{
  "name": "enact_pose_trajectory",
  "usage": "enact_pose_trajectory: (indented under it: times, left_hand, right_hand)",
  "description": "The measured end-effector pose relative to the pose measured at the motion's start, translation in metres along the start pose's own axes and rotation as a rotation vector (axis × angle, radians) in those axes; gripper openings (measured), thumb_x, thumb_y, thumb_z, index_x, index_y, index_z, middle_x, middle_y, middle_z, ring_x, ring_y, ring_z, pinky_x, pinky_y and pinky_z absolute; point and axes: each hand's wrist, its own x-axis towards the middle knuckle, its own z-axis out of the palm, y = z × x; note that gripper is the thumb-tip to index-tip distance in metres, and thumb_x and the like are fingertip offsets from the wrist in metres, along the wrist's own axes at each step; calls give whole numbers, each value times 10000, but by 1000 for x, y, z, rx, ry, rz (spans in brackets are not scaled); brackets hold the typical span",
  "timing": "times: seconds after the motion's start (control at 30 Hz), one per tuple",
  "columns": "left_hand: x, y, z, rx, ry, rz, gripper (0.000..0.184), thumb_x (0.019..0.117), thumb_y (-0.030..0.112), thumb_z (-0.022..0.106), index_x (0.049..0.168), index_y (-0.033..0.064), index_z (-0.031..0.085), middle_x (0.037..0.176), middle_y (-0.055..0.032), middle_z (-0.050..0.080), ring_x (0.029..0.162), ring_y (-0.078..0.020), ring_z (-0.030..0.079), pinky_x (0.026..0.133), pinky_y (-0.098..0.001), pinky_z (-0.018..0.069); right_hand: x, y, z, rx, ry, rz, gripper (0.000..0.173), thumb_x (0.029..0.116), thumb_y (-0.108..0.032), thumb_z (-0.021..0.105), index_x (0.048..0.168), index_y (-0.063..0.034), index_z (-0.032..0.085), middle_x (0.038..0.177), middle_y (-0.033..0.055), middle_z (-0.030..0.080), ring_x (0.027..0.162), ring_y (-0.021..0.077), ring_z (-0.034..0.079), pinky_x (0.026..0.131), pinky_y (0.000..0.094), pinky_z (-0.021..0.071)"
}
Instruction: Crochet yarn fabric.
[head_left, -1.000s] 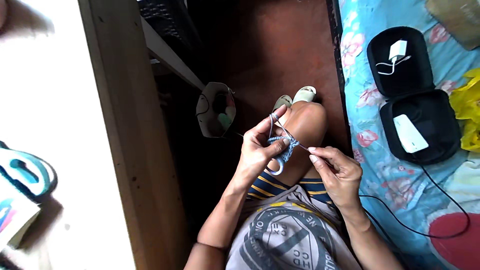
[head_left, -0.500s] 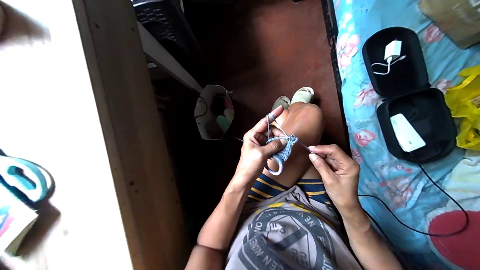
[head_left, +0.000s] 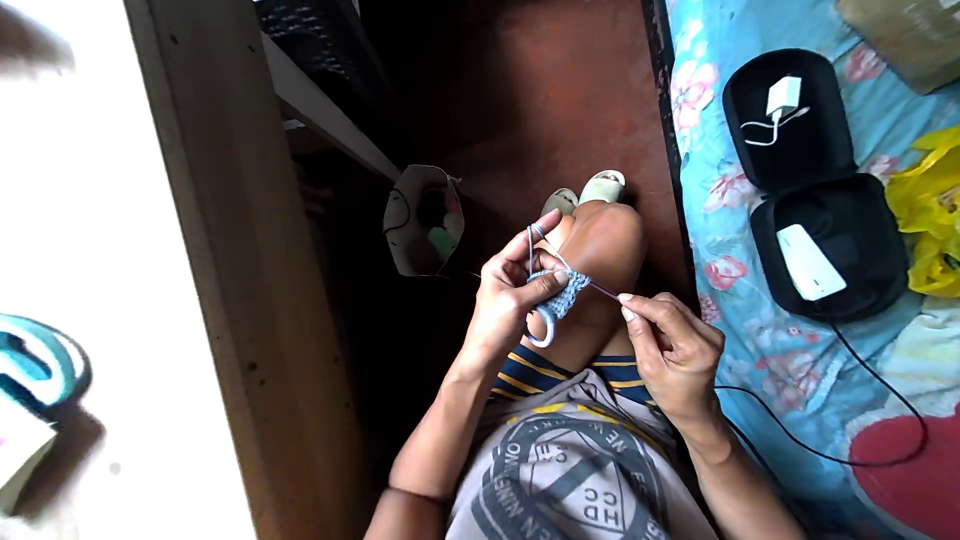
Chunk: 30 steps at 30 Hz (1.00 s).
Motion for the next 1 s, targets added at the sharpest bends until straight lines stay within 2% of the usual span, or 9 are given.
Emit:
enact_pose_trajectory:
  times: [0.1, 0.33, 0.47, 0.7, 0.8, 0.9, 1.0]
  left_hand:
    - [-1, 0, -1, -20, 6, -17, 604, 911, -96, 549, 1493, 53, 491, 806, -50, 661, 606, -61, 606, 563, -194, 535]
    - [-1, 0, -2, -49, 6, -49, 582, 911, -102, 531, 1475, 40, 502, 768, -41, 651, 587, -55, 597, 554, -182, 527]
    - [-1, -1, -4, -96, -5, -76, 566, 907, -91, 525, 1457, 39, 521, 740, -40, 625, 575, -56, 580, 553, -186, 518]
    - [-1, -2, -6, -176, -6, -141, 510, 912, -75, 538, 1405, 50, 576, 704, -21, 612, 553, -47, 569, 539, -180, 515]
    - [-1, -2, -6, -202, -7, -175, 489, 910, -52, 548, 1383, 63, 597, 711, -14, 603, 565, -45, 572, 545, -176, 513]
    - [-1, -4, -9, -229, -7, -207, 487, 903, -58, 560, 1371, 64, 611, 743, -28, 652, 592, -48, 609, 573, -188, 540]
    - [-1, -6, -10, -220, -37, -190, 498, 899, -77, 546, 1379, 46, 597, 717, -24, 628, 571, -45, 585, 554, -177, 520]
  right_hand:
    - [0, -1, -1, -3, -9, -7, 179, 975, -79, 616, 964, -2, 777, 764, 92, 668, 652, 59, 587, 588, 166, 467]
    - [0, 1, -3, 118, -49, 46, 166, 969, -72, 629, 969, 19, 768, 775, 68, 665, 659, -6, 562, 606, 118, 457]
    - [0, 3, -4, 197, -75, 87, 144, 950, -57, 651, 967, 37, 758, 807, 61, 688, 707, -32, 600, 650, 95, 494]
    - [0, 6, -5, 196, -95, 81, 144, 942, -52, 649, 954, 40, 759, 796, 62, 684, 688, -37, 579, 635, 89, 474]
    - [0, 6, -7, 235, -102, 101, 133, 931, -40, 658, 956, 45, 756, 814, 53, 694, 718, -44, 600, 661, 85, 495]
    - [0, 6, -8, 303, -120, 132, 122, 916, -14, 657, 966, 53, 746, 857, 46, 711, 775, -44, 638, 715, 92, 534]
    - [0, 6, -9, 364, -132, 162, 111, 906, 6, 658, 969, 55, 736, 883, 29, 722, 803, -39, 662, 742, 107, 562]
